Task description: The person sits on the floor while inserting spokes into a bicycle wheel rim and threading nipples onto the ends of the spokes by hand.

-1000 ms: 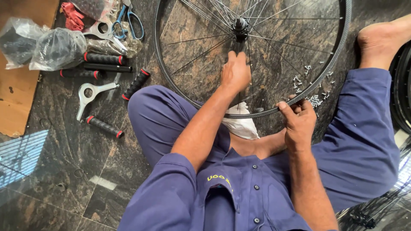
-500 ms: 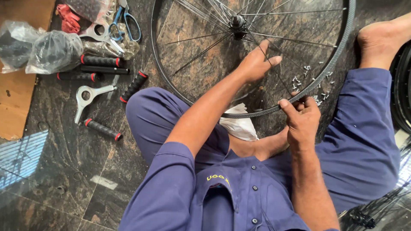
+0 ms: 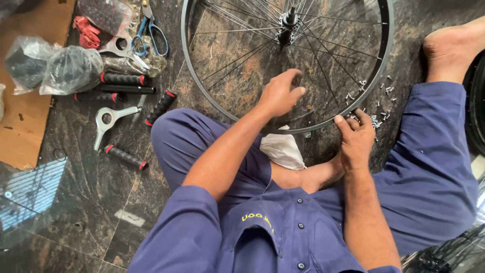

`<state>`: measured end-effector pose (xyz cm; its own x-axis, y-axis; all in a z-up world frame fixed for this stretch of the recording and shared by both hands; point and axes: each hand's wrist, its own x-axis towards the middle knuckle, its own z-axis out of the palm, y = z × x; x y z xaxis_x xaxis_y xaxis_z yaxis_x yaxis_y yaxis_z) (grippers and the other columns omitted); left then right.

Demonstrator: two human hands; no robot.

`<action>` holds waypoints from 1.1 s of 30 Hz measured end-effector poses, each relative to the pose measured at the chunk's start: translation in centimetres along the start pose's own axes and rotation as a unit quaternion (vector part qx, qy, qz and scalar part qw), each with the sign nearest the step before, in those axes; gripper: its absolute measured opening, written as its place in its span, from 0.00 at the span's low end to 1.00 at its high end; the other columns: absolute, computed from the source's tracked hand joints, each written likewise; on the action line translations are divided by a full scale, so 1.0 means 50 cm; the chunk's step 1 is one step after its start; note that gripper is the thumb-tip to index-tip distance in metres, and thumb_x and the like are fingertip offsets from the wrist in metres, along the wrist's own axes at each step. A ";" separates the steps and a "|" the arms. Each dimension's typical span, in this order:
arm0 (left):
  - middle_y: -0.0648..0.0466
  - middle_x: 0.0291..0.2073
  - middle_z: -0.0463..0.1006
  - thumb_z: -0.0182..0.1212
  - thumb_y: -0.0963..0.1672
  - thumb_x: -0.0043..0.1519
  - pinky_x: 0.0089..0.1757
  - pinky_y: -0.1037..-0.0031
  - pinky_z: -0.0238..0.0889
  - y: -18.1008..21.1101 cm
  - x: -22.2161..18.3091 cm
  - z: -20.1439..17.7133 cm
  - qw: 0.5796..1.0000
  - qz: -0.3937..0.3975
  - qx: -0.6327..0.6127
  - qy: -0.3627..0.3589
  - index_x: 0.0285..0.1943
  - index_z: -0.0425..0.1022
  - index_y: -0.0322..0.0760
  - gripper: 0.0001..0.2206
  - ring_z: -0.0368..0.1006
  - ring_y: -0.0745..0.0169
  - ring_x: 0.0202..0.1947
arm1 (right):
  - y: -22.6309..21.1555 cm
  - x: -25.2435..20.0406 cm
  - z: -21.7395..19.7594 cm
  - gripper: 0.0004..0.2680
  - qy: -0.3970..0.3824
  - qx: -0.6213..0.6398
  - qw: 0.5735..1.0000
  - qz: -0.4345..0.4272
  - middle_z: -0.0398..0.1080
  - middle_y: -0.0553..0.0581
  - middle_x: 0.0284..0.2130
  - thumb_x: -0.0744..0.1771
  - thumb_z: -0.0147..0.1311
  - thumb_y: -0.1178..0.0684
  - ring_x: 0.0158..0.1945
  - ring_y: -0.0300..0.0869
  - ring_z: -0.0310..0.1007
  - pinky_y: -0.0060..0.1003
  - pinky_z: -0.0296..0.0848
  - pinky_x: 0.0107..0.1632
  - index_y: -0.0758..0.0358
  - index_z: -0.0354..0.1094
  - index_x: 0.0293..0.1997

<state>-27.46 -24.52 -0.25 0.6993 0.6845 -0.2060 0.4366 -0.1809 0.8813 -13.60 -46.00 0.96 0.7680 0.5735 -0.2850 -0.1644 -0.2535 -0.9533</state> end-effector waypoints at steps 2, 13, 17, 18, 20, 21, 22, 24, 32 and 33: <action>0.44 0.50 0.81 0.64 0.47 0.58 0.51 0.60 0.69 0.006 -0.011 -0.008 0.996 -0.030 -0.085 0.022 0.62 0.70 0.41 0.22 0.79 0.43 0.51 | 0.002 0.002 0.001 0.20 -0.006 -0.024 1.000 -0.002 0.74 0.57 0.45 0.65 0.65 0.62 0.47 0.37 0.74 0.28 0.75 0.50 0.74 0.62 0.63; 0.54 0.31 0.76 0.67 0.43 0.64 0.34 0.69 0.70 -0.063 0.122 0.022 0.855 -0.082 -0.473 0.198 0.51 0.76 0.34 0.10 0.72 0.64 0.30 | 0.006 -0.028 0.033 0.16 -0.028 -0.011 0.999 0.013 0.74 0.58 0.43 0.63 0.68 0.63 0.45 0.38 0.76 0.30 0.77 0.49 0.69 0.61 0.51; 0.59 0.36 0.78 0.62 0.41 0.66 0.40 0.76 0.69 -0.088 0.188 -0.007 0.711 -0.027 -0.668 0.216 0.52 0.71 0.37 0.08 0.76 0.69 0.37 | 0.015 -0.037 0.042 0.16 -0.029 -0.013 0.999 0.023 0.74 0.58 0.42 0.63 0.68 0.62 0.44 0.38 0.76 0.29 0.76 0.48 0.69 0.61 0.50; 0.60 0.38 0.79 0.61 0.41 0.67 0.43 0.76 0.70 -0.092 0.197 -0.006 0.689 -0.039 -0.690 0.219 0.52 0.71 0.36 0.08 0.77 0.70 0.40 | 0.016 -0.037 0.041 0.16 -0.028 -0.014 0.999 0.024 0.74 0.58 0.42 0.63 0.68 0.62 0.43 0.37 0.75 0.29 0.76 0.48 0.68 0.61 0.50; 0.59 0.40 0.80 0.60 0.42 0.67 0.45 0.75 0.70 -0.103 0.209 -0.003 0.672 -0.037 -0.713 0.198 0.52 0.73 0.37 0.07 0.77 0.68 0.42 | 0.017 -0.035 0.038 0.16 -0.027 -0.015 0.999 0.024 0.74 0.57 0.42 0.63 0.68 0.62 0.44 0.37 0.75 0.28 0.76 0.49 0.68 0.61 0.50; 0.58 0.40 0.80 0.59 0.42 0.67 0.46 0.75 0.70 -0.107 0.214 -0.001 0.663 -0.037 -0.724 0.188 0.52 0.73 0.38 0.07 0.77 0.67 0.43 | 0.018 -0.033 0.038 0.16 -0.027 -0.015 0.999 0.024 0.74 0.57 0.43 0.63 0.68 0.62 0.44 0.37 0.75 0.28 0.76 0.49 0.69 0.61 0.50; 0.57 0.41 0.81 0.59 0.42 0.68 0.46 0.74 0.71 -0.112 0.217 0.000 0.669 -0.029 -0.720 0.183 0.52 0.75 0.36 0.07 0.77 0.66 0.44 | 0.019 -0.032 0.038 0.16 -0.025 -0.015 0.999 0.027 0.74 0.57 0.42 0.63 0.68 0.62 0.44 0.37 0.75 0.28 0.76 0.49 0.69 0.61 0.51; 0.53 0.43 0.81 0.58 0.42 0.70 0.48 0.72 0.71 -0.120 0.216 0.004 0.682 -0.013 -0.711 0.174 0.53 0.78 0.34 0.08 0.77 0.63 0.45 | 0.020 -0.032 0.037 0.16 -0.024 -0.015 0.999 0.033 0.74 0.57 0.42 0.63 0.68 0.62 0.44 0.37 0.76 0.27 0.76 0.49 0.68 0.61 0.51; 0.60 0.44 0.77 0.60 0.37 0.63 0.45 0.78 0.68 -0.096 0.162 -0.019 0.660 0.030 -0.671 0.337 0.61 0.72 0.36 0.17 0.74 0.71 0.44 | 0.014 -0.035 0.035 0.16 -0.025 -0.020 0.999 0.008 0.73 0.56 0.42 0.63 0.68 0.62 0.36 0.29 0.67 0.21 0.68 0.39 0.67 0.61 0.50; 0.61 0.41 0.75 0.60 0.36 0.61 0.43 0.78 0.68 -0.095 0.151 -0.024 0.662 0.029 -0.652 0.368 0.63 0.70 0.37 0.20 0.74 0.71 0.42 | 0.014 -0.037 0.033 0.16 -0.026 -0.020 0.999 0.001 0.73 0.55 0.41 0.63 0.69 0.62 0.34 0.28 0.64 0.20 0.65 0.36 0.66 0.61 0.50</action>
<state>-24.95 -17.63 -5.50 0.0189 0.9485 -0.3162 -0.7752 0.2137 0.5945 -16.16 -45.99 0.66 0.7340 0.6125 -0.2933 -0.1409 -0.2852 -0.9481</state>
